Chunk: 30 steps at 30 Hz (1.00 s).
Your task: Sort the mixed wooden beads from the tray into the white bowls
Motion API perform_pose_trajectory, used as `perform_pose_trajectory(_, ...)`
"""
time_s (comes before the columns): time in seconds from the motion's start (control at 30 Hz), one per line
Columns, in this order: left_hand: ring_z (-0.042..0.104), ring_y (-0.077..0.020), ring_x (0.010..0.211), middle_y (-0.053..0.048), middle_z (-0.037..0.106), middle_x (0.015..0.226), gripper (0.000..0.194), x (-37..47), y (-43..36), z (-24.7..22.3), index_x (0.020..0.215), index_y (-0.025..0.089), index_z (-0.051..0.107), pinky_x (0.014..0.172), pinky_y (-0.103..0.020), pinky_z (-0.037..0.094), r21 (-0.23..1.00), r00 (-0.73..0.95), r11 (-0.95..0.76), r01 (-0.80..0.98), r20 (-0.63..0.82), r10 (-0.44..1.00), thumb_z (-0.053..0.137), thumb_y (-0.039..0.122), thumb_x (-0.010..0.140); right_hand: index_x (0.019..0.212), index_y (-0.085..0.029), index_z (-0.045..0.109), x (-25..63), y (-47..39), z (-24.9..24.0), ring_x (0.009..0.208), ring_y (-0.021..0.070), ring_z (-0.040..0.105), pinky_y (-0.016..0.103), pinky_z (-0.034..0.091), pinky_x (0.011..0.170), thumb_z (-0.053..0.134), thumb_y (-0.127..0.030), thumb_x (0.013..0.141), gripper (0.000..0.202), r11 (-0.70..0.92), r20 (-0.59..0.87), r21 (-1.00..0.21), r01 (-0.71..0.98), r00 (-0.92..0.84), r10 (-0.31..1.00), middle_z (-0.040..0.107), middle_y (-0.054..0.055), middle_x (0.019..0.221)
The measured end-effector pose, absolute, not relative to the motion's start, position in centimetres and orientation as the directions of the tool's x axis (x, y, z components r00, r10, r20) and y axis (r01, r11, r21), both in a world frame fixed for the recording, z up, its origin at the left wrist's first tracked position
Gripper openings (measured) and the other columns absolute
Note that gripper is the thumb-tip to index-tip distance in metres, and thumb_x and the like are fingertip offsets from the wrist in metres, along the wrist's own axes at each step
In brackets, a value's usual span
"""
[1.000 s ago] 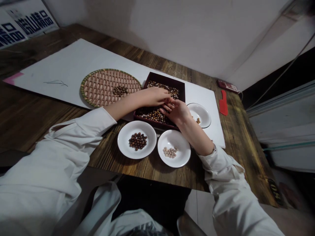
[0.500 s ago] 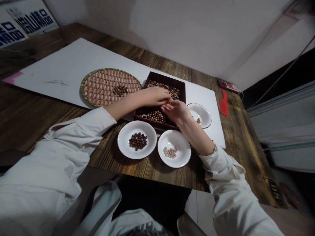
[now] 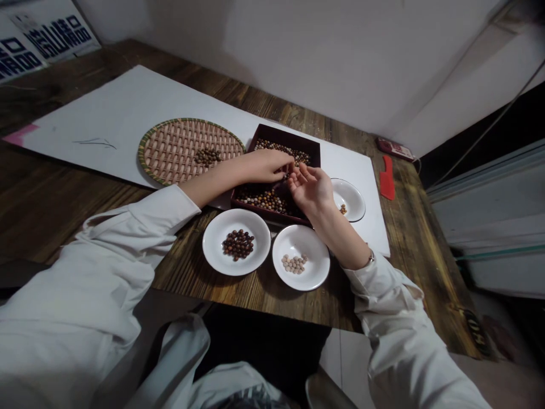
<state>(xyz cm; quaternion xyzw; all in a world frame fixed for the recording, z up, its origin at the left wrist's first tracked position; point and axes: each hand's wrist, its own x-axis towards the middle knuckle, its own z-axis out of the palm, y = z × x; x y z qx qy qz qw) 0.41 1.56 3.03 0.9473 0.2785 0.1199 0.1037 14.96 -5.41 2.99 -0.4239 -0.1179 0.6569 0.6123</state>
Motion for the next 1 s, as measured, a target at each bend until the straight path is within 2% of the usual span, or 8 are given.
perform_pose_trajectory(0.17,0.062,-0.0218,0.099,-0.010,0.068,0.103,0.025,0.3,1.9,2.6,0.104,0.015,0.066,0.086,-0.030,0.042,0.155,0.838,-0.846,0.509,0.134,0.529,0.050,0.023,0.087,0.085,-0.020,0.055,15.1,-5.5,2.9,0.055,0.0106,0.054,0.020,0.049,0.053,0.043,-0.019,0.083,0.013,-0.240,-0.435,-0.712,-0.660,0.146,0.888,0.061,-0.001,0.065)
perform_pose_trajectory(0.33,0.061,-0.0210,0.100,-0.009,0.067,0.106,0.027,0.4,1.9,2.6,0.108,0.016,0.067,0.085,-0.030,0.042,0.147,0.833,-0.834,0.532,0.084,0.547,0.049,0.022,0.089,0.087,-0.022,0.054,14.8,-5.5,3.0,0.066,0.0111,0.060,0.021,0.047,0.057,0.043,-0.013,0.078,0.016,-0.287,-0.475,-0.755,-0.589,0.192,0.859,0.064,-0.002,0.074)
perform_pose_trajectory(0.57,0.061,-0.0204,0.101,-0.009,0.065,0.110,0.026,0.6,1.9,2.8,0.108,0.015,0.068,0.083,-0.028,0.043,0.136,0.819,-0.814,0.565,0.029,0.573,0.054,0.023,0.087,0.092,-0.023,0.054,15.0,-5.3,2.5,0.080,0.0128,0.064,0.025,0.049,0.067,0.045,-0.010,0.071,0.026,-0.279,-0.440,-0.794,-0.540,0.194,0.877,0.065,-0.002,0.086)
perform_pose_trajectory(0.83,0.061,-0.0199,0.102,-0.009,0.064,0.114,0.031,0.6,1.3,3.5,0.117,0.017,0.066,0.081,-0.027,0.042,0.129,0.805,-0.798,0.588,0.001,0.593,0.052,0.022,0.089,0.090,-0.022,0.054,14.5,-5.7,3.2,0.081,0.0114,0.064,0.022,0.047,0.065,0.044,-0.009,0.072,0.025,-0.321,-0.485,-0.775,-0.545,0.187,0.854,0.065,-0.002,0.081)
perform_pose_trajectory(1.0,0.062,-0.0194,0.097,-0.009,0.066,0.106,0.024,0.7,1.4,3.4,0.104,0.014,0.069,0.078,-0.027,0.042,0.129,0.806,-0.799,0.587,-0.002,0.592,0.052,0.019,0.089,0.091,-0.021,0.053,14.6,-5.7,3.0,0.081,0.0120,0.064,0.024,0.048,0.069,0.043,-0.008,0.072,0.025,-0.318,-0.486,-0.772,-0.551,0.187,0.854,0.065,-0.001,0.082)
